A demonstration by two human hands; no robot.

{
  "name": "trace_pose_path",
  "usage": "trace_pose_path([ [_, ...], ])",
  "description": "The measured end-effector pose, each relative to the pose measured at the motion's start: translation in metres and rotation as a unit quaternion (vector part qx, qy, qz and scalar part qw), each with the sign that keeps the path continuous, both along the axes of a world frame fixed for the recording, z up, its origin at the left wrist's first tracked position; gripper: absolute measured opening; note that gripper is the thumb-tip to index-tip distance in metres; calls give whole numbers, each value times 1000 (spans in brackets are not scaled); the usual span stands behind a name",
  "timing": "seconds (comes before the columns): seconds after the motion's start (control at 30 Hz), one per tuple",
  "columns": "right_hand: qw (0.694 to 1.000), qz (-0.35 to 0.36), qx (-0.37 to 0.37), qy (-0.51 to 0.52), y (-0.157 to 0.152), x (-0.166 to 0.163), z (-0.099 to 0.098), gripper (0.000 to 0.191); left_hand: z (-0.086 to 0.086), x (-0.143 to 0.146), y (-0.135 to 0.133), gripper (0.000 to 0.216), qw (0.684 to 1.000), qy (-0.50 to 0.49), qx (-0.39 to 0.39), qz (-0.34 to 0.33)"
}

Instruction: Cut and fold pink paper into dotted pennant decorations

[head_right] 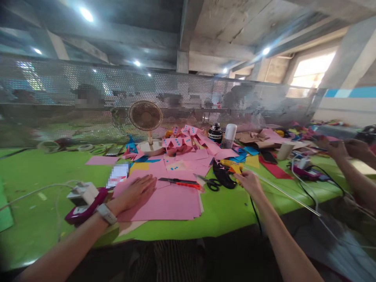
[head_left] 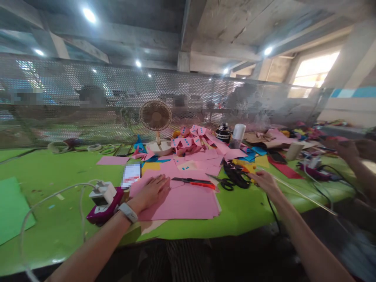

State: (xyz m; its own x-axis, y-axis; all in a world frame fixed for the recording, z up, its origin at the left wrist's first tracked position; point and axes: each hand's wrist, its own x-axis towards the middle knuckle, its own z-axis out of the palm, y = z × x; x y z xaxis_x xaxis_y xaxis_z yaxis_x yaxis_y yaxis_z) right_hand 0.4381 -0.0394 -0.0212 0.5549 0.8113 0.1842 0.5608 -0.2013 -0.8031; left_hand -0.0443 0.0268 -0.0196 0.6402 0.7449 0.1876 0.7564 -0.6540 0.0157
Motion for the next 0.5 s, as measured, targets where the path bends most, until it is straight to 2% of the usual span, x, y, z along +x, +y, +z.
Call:
trace_pose_path([
  [0.1, 995, -28, 88, 42, 0, 5, 4, 48, -4, -1, 2, 55, 1000, -6, 5, 1],
  [0.17, 985, -22, 142, 96, -2, 6, 6, 53, -4, -1, 2, 55, 1000, -9, 3, 3],
  [0.27, 969, 12, 179, 172, -5, 9, 7, 55, -1, 0, 0, 54, 1000, -7, -5, 6],
  [0.33, 962, 27, 200, 183, -6, 12, 4, 57, 1, 1, -1, 54, 1000, -7, -9, 8],
  [0.43, 969, 16, 239, 65, -4, 19, -3, 53, 2, 0, -2, 55, 1000, -9, -1, 8],
  [0.5, 971, 10, 235, -37, 0, 23, -9, 48, 1, 0, -1, 55, 1000, -12, 2, 7],
])
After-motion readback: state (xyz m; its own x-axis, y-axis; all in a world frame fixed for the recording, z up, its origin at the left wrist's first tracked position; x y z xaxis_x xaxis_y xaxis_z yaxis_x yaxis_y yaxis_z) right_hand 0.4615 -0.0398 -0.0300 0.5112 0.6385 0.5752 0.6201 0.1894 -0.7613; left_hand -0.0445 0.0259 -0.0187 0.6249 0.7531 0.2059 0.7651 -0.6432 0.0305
